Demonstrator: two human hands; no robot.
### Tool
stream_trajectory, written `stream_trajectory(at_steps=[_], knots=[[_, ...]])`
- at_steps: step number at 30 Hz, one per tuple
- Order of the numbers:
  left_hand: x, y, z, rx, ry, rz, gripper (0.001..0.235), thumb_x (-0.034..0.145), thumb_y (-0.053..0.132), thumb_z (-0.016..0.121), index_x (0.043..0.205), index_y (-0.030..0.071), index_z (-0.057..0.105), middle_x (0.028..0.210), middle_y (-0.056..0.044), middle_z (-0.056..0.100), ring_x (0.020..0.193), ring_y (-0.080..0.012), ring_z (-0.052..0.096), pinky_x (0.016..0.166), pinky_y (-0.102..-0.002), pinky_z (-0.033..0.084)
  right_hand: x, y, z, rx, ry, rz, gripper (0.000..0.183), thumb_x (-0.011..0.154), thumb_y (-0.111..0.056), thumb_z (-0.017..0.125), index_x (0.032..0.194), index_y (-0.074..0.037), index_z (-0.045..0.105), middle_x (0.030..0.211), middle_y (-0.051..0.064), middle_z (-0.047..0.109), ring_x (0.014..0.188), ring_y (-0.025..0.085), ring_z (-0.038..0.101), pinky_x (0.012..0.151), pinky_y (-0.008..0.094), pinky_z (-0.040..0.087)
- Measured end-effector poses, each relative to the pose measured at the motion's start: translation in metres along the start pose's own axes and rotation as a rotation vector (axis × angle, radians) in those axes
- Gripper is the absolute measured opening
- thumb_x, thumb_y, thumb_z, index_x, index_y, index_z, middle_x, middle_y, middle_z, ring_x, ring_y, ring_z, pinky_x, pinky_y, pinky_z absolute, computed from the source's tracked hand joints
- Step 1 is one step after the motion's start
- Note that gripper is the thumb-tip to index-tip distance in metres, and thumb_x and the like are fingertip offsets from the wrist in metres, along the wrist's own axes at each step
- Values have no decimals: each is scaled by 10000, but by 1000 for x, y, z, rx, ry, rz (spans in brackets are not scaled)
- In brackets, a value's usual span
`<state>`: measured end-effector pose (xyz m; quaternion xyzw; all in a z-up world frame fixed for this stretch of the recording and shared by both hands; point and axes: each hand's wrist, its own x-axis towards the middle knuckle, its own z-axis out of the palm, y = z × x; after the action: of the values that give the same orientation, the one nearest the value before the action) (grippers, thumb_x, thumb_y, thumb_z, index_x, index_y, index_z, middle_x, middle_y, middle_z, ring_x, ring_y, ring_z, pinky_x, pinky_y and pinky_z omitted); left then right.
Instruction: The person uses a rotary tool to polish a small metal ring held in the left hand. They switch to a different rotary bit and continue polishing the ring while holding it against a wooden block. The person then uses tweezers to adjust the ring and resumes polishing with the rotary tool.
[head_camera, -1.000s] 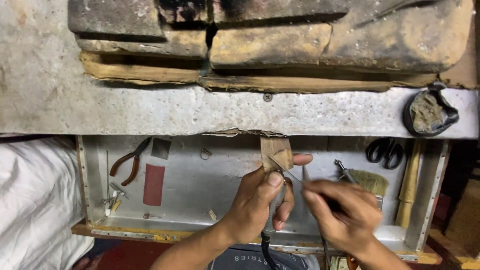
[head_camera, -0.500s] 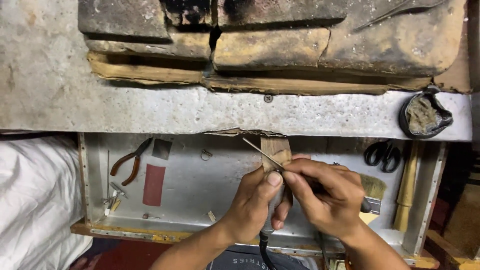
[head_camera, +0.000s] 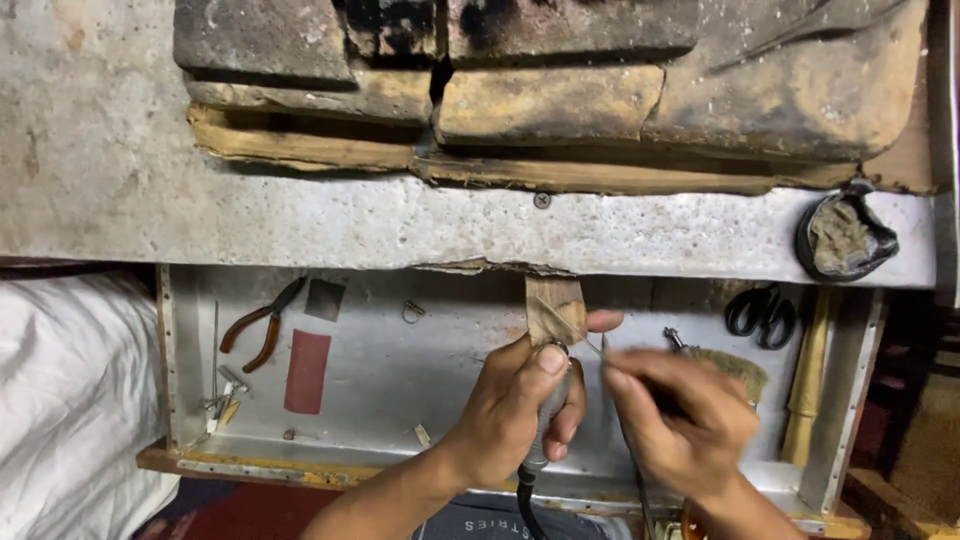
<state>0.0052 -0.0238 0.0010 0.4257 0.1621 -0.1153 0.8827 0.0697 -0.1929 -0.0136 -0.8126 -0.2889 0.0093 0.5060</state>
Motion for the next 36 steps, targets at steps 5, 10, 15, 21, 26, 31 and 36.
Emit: stream_trajectory(at_steps=[5, 10, 15, 21, 26, 31, 36], knots=[[2, 5, -2, 55, -16, -30, 715, 1013, 505, 406, 1533, 20, 488, 606, -58, 501, 471, -124, 451, 430, -245, 479, -8, 4, -6, -77, -20, -28, 99, 844, -99, 757, 894, -15, 747, 860, 113, 785, 619, 153, 769, 549, 230, 600], [-1, -1, 3, 41, 8, 8, 657, 1037, 448, 394, 1510, 3, 498, 591, -79, 507, 447, -138, 472, 431, -261, 460, 17, -5, 6, 96, -20, -60, 137, 888, -75, 731, 997, 7, 722, 845, 106, 779, 543, 104, 679, 712, 278, 624], [-1, 5, 1, -5, 2, -16, 683, 1021, 451, 420, 1530, 2, 484, 604, -62, 502, 456, -131, 435, 413, -255, 447, -14, 4, -11, -61, 13, 98, 103, 821, -97, 774, 891, -26, 747, 801, 78, 776, 547, 107, 698, 509, 213, 527], [-2, 0, 5, 79, 10, 69, 544, 1052, 404, 387, 1294, -47, 573, 571, -86, 524, 450, -145, 482, 471, -284, 451, 24, -11, 6, 201, -66, -73, 110, 919, -39, 679, 972, 55, 703, 793, 132, 756, 547, 142, 651, 865, 364, 682], [0, 9, 3, -2, 7, -50, 720, 993, 476, 435, 1534, 4, 483, 606, -49, 497, 473, -118, 442, 409, -246, 446, -21, 8, -20, -59, 19, 120, 87, 826, -90, 774, 860, -18, 738, 807, 89, 771, 607, 125, 725, 577, 226, 564], [-1, 3, 6, 55, 14, -10, 643, 1026, 418, 390, 1498, -4, 506, 583, -68, 497, 461, -125, 461, 435, -257, 462, 32, -13, 5, 69, -85, -108, 123, 896, -77, 710, 952, 31, 726, 881, 143, 781, 655, 193, 766, 697, 299, 628], [-1, 6, 4, 60, 6, -32, 659, 1012, 446, 389, 1531, 56, 506, 568, -60, 483, 461, -117, 466, 418, -248, 489, 8, 2, 2, 69, 9, -98, 132, 884, -103, 745, 986, -22, 722, 767, 71, 758, 461, 67, 578, 436, 193, 455]])
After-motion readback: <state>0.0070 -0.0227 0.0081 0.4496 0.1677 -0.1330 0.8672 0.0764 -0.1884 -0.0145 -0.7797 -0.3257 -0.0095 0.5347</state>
